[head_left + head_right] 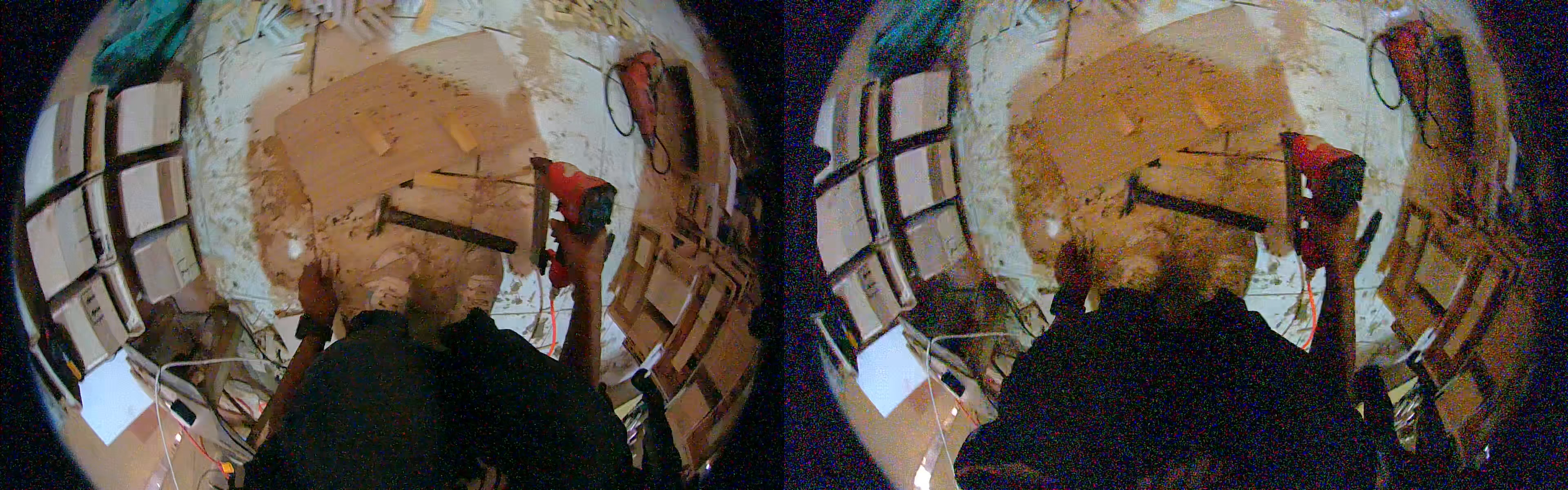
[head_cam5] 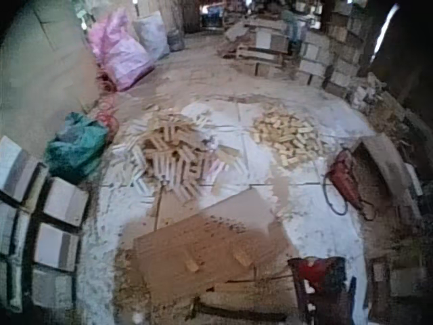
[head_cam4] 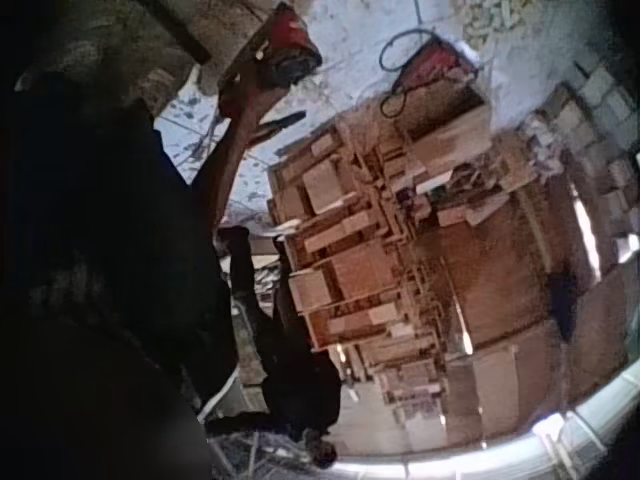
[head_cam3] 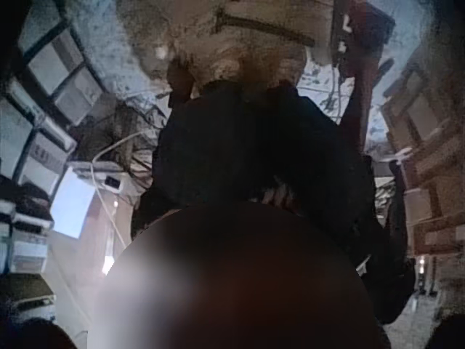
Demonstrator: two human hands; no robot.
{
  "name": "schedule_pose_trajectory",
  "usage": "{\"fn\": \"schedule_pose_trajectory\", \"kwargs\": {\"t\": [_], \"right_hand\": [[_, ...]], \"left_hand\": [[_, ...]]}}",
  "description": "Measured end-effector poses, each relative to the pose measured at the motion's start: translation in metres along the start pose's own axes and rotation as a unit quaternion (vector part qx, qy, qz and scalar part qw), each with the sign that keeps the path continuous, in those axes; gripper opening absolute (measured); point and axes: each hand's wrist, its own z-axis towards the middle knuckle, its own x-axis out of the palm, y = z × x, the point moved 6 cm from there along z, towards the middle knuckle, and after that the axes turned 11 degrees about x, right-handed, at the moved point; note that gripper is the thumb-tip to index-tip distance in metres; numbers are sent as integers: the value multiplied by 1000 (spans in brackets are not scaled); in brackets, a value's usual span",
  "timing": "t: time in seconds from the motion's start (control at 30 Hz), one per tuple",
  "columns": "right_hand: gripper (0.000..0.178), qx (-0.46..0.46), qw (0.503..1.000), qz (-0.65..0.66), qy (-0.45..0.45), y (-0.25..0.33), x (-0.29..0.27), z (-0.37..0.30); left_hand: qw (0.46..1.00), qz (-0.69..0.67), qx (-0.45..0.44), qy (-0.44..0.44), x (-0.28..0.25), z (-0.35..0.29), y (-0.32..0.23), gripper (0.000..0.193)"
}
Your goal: The person sits on the floor and uses a file to smooth the edges of small wooden blocks. They then use a pneumatic nail gun to fasten the blocks together into small assemblies, placing the finished pieces on a cardboard sheet.
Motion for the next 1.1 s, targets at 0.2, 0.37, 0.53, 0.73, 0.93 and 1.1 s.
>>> {"fn": "schedule_pose_trajectory", "kwargs": {"t": [0.2,0.37,0.53,0.73,0.93,1.1], "right_hand": [[29,19,999,45,1,-6,-9,-2],[29,82,989,115,33,-2,-1,-2],[31,48,998,23,20,14,2,0],[34,4,993,76,91,43,12,-3],[34,63,989,56,122,60,26,2],[28,-16,992,13,125,83,41,3]], "left_hand": [[995,-95,27,-20,-46,23,-58,25],[942,-272,195,-3,-44,118,-177,26],[917,-338,210,29,-13,202,-251,25],[904,-419,35,77,12,224,-248,22],[891,-442,97,29,19,228,-244,26],[870,-487,72,39,27,227,-242,27]]}}
